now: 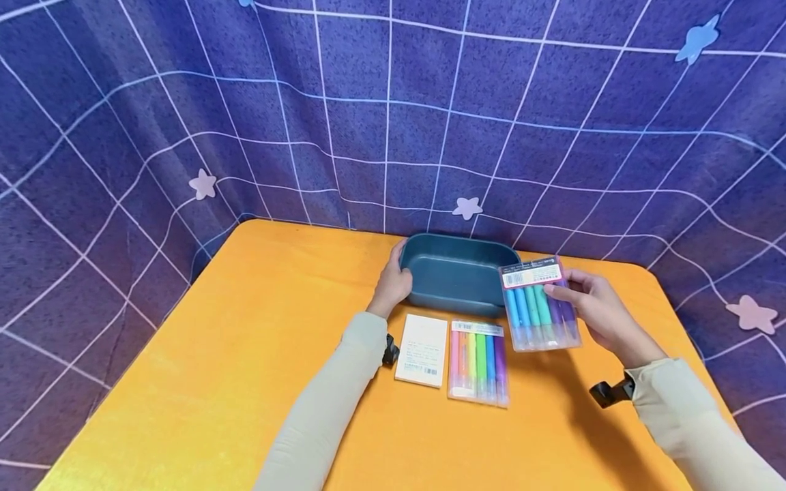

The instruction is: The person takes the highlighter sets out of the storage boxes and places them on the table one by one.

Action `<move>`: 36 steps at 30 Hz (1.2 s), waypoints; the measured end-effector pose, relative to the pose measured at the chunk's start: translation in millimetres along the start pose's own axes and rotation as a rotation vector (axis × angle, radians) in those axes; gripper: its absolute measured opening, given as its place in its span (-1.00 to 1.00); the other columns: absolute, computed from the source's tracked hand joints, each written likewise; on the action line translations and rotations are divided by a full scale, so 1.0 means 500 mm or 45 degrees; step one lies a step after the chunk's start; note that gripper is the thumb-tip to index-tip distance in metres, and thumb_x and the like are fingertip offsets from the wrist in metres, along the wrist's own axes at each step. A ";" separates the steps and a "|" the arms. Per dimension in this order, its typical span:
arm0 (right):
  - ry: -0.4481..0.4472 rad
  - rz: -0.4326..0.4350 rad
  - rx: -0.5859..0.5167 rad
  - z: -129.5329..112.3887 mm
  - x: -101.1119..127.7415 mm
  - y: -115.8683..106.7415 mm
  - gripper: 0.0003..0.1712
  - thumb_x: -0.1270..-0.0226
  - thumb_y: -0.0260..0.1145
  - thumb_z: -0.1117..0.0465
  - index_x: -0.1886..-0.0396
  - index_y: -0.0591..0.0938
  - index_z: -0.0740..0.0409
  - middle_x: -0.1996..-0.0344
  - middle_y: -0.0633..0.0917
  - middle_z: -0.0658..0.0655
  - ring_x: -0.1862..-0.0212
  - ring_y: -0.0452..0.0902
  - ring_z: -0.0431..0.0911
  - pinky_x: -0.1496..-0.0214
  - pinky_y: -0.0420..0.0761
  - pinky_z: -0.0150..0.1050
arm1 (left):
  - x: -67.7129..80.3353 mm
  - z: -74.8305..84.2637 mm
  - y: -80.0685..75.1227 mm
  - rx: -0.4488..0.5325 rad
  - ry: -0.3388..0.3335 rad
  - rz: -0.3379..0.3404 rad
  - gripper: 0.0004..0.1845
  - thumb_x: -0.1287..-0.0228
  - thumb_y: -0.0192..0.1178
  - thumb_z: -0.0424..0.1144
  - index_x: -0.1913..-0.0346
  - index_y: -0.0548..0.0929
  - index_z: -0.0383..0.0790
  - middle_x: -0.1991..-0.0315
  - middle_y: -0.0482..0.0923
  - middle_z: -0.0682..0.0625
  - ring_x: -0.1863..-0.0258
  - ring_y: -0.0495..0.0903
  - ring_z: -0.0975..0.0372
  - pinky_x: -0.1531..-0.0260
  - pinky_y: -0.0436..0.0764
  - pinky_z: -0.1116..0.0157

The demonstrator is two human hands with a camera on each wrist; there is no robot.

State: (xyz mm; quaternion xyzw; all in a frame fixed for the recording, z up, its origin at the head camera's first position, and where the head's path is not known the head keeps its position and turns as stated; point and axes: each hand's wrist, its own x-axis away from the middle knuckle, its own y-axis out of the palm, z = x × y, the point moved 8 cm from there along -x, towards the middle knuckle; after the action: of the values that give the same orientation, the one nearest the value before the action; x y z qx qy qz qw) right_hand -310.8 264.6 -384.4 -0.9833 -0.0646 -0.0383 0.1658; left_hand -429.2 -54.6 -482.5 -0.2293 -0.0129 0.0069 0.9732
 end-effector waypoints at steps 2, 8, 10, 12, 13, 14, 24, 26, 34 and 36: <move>0.001 -0.005 -0.025 0.004 0.006 -0.001 -0.54 -0.50 0.22 0.15 -0.20 0.41 0.37 0.28 0.68 -0.26 0.25 0.65 -0.32 0.16 0.71 -0.38 | 0.000 0.001 0.000 0.005 0.002 0.002 -0.28 -0.43 -0.23 -0.31 -0.59 0.03 0.29 -0.61 0.13 0.09 -0.27 0.46 -0.06 0.34 0.36 0.16; 0.009 -0.034 -0.131 0.021 0.021 0.000 -0.67 -0.49 0.23 0.17 -0.12 0.47 0.24 0.28 0.72 -0.21 0.26 0.68 -0.29 0.20 0.72 -0.35 | -0.003 -0.002 0.000 0.004 -0.023 0.000 -0.27 -0.44 -0.23 -0.32 -0.58 0.02 0.34 -0.61 0.12 0.11 -0.24 0.48 -0.02 0.40 0.35 0.20; 0.016 -0.041 -0.177 0.027 0.024 0.000 -0.72 -0.48 0.25 0.19 -0.07 0.49 0.20 0.29 0.74 -0.20 0.27 0.68 -0.29 0.21 0.71 -0.36 | -0.003 -0.003 0.002 0.005 -0.030 -0.005 -0.27 -0.45 -0.22 -0.32 -0.58 0.02 0.34 -0.61 0.12 0.10 -0.26 0.48 -0.03 0.38 0.36 0.19; 0.025 -0.046 -0.214 0.033 0.028 0.000 -0.77 -0.48 0.25 0.21 -0.04 0.51 0.16 0.31 0.75 -0.18 0.28 0.69 -0.28 0.23 0.71 -0.35 | -0.002 -0.002 0.003 0.011 -0.027 -0.008 -0.28 -0.45 -0.22 -0.32 -0.58 0.03 0.33 -0.61 0.12 0.10 -0.31 0.46 -0.03 0.31 0.40 0.15; 0.029 -0.049 -0.223 0.036 0.030 0.000 -0.79 -0.48 0.24 0.21 -0.02 0.52 0.14 0.31 0.75 -0.18 0.28 0.69 -0.28 0.23 0.71 -0.35 | -0.002 -0.001 0.004 0.018 -0.024 -0.010 -0.28 -0.45 -0.22 -0.32 -0.58 0.03 0.33 -0.61 0.12 0.10 -0.33 0.44 -0.04 0.27 0.43 0.10; 0.032 -0.051 -0.233 0.039 0.032 -0.001 -0.81 -0.48 0.24 0.21 -0.01 0.53 0.12 0.31 0.75 -0.18 0.28 0.69 -0.28 0.23 0.71 -0.34 | -0.001 0.000 0.003 0.019 -0.020 -0.007 -0.28 -0.45 -0.22 -0.32 -0.58 0.04 0.32 -0.61 0.12 0.10 -0.37 0.41 -0.03 0.19 0.45 0.08; 0.081 -0.050 -0.214 0.074 0.046 -0.007 -0.84 -0.49 0.22 0.19 0.00 0.54 0.06 0.30 0.73 -0.19 0.28 0.69 -0.27 0.26 0.71 -0.28 | 0.000 0.008 -0.001 0.035 0.009 0.005 -0.28 -0.43 -0.22 -0.34 -0.58 0.06 0.29 -0.59 0.19 -0.02 -0.48 0.31 -0.05 -0.32 0.39 -0.13; 0.097 -0.050 -0.219 0.084 0.049 -0.009 -0.85 -0.50 0.22 0.19 0.00 0.54 0.04 0.30 0.73 -0.19 0.27 0.69 -0.27 0.25 0.71 -0.28 | 0.000 0.008 -0.001 0.035 0.008 0.003 -0.28 -0.43 -0.22 -0.34 -0.58 0.06 0.28 -0.58 0.19 -0.03 -0.49 0.30 -0.05 -0.33 0.39 -0.14; 0.160 -0.059 -0.315 0.118 0.059 -0.004 -0.89 -0.49 0.21 0.23 0.08 0.58 -0.04 0.32 0.75 -0.18 0.28 0.70 -0.26 0.25 0.72 -0.28 | 0.003 0.006 0.001 0.038 -0.007 -0.014 -0.27 -0.44 -0.22 -0.34 -0.59 0.03 0.28 -0.62 0.11 0.07 -0.41 0.36 -0.03 -0.06 0.44 0.00; 0.177 -0.063 -0.314 0.127 0.061 -0.002 -0.88 -0.50 0.21 0.22 0.05 0.57 -0.05 0.31 0.75 -0.18 0.27 0.70 -0.27 0.24 0.72 -0.28 | 0.003 0.006 0.001 0.037 -0.010 -0.013 -0.28 -0.44 -0.22 -0.34 -0.59 0.03 0.28 -0.62 0.12 0.06 -0.40 0.36 -0.03 -0.06 0.44 0.01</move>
State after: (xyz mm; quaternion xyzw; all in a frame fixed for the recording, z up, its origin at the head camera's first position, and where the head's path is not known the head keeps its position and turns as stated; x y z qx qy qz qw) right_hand -277.2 289.9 -440.8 -0.9893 -0.0718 -0.1180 0.0469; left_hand -427.6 -52.8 -480.3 -0.2152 -0.0177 0.0031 0.9764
